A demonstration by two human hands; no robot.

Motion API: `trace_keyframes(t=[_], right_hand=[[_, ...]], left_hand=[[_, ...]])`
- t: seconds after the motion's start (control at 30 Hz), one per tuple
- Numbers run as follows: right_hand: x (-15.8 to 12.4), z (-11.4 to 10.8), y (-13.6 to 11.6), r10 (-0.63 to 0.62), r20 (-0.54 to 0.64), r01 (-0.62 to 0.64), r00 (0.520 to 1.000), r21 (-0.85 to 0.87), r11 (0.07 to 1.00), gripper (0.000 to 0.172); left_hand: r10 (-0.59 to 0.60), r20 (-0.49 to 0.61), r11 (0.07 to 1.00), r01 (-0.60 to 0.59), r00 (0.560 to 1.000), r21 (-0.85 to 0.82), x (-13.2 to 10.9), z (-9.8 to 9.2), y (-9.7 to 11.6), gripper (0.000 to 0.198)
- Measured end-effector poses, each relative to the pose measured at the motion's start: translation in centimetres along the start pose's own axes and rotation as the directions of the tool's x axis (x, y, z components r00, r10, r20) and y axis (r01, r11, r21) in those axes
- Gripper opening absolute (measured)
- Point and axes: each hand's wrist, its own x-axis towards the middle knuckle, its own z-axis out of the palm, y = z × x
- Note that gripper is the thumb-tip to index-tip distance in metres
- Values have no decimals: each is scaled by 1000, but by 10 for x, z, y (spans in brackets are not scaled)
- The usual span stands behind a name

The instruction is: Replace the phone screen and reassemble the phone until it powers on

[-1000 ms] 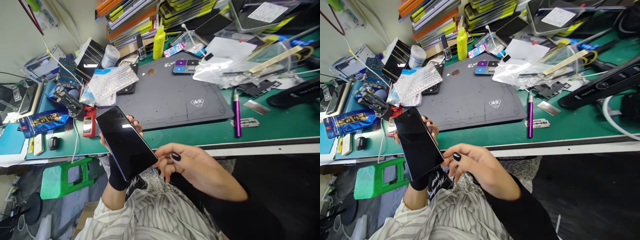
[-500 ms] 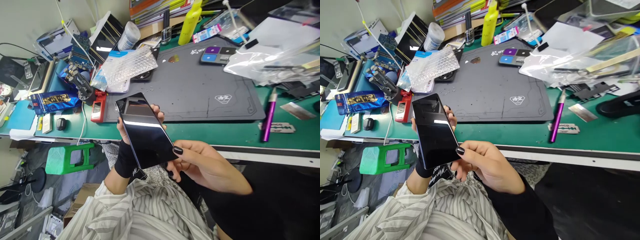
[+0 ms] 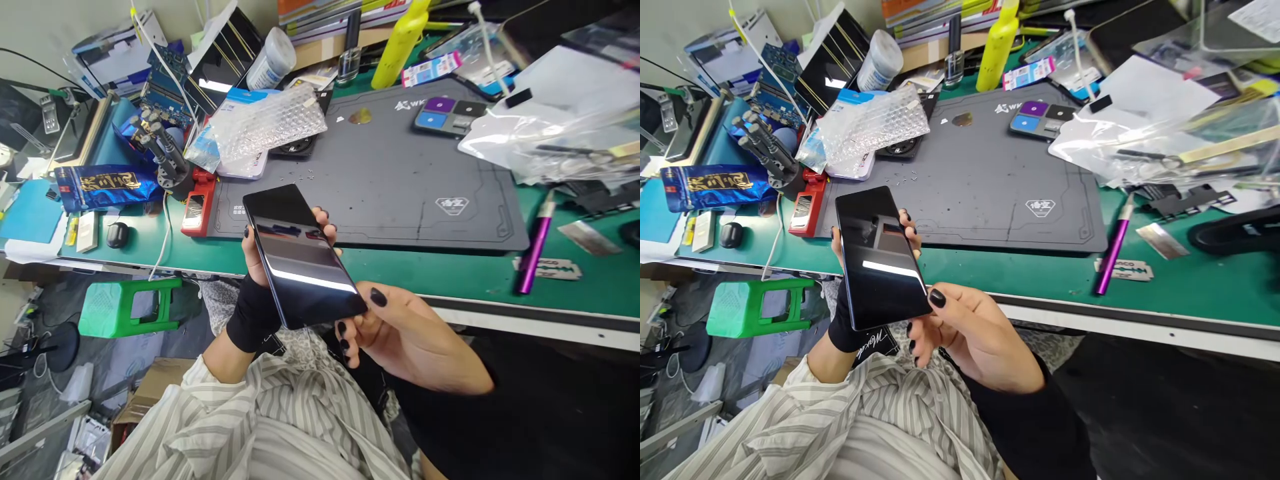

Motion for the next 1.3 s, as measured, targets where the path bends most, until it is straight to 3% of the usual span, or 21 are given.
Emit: trace_keyframes(t=[0.13,0.23,0.27,0.33,0.4,0.43,0.57,0.7,0.93,1.3], right_hand=[[-3,1,-1,-24,81,28,996,-52,998,26],[-8,3,1,-174,-24,163,984,-245,956,24],[-10,4,3,-278,-100,227,955,-355,907,23],[-14,6,5,-514,-217,306,830,-594,744,25],[-18,7,4,-666,-209,320,716,-749,580,27],[-19,7,3,-697,-174,328,695,-787,523,27],[-22,3,-8,-696,-123,306,708,-834,458,20],[-23,-3,-15,-603,-147,223,784,-840,494,29],[-29,-12,-17,-546,-136,175,827,-860,479,40],[-32,-9,-26,-390,-145,87,909,-852,517,30]], left_hand=[[10,-53,1000,-11,999,-13,3,-1,3,72],[43,-24,999,-43,999,-16,2,-1,5,67],[52,-20,999,-52,998,-9,1,-1,5,66],[72,-33,997,-71,997,32,0,-1,6,65],[64,-55,995,-60,996,76,-1,0,6,67],[52,-61,995,-47,997,90,0,0,6,67],[39,-40,990,-33,998,139,3,-3,6,66],[78,-6,974,-75,997,214,5,-6,4,55],[15,-110,965,15,994,262,9,2,5,51],[32,-137,906,29,990,422,10,11,3,45]])
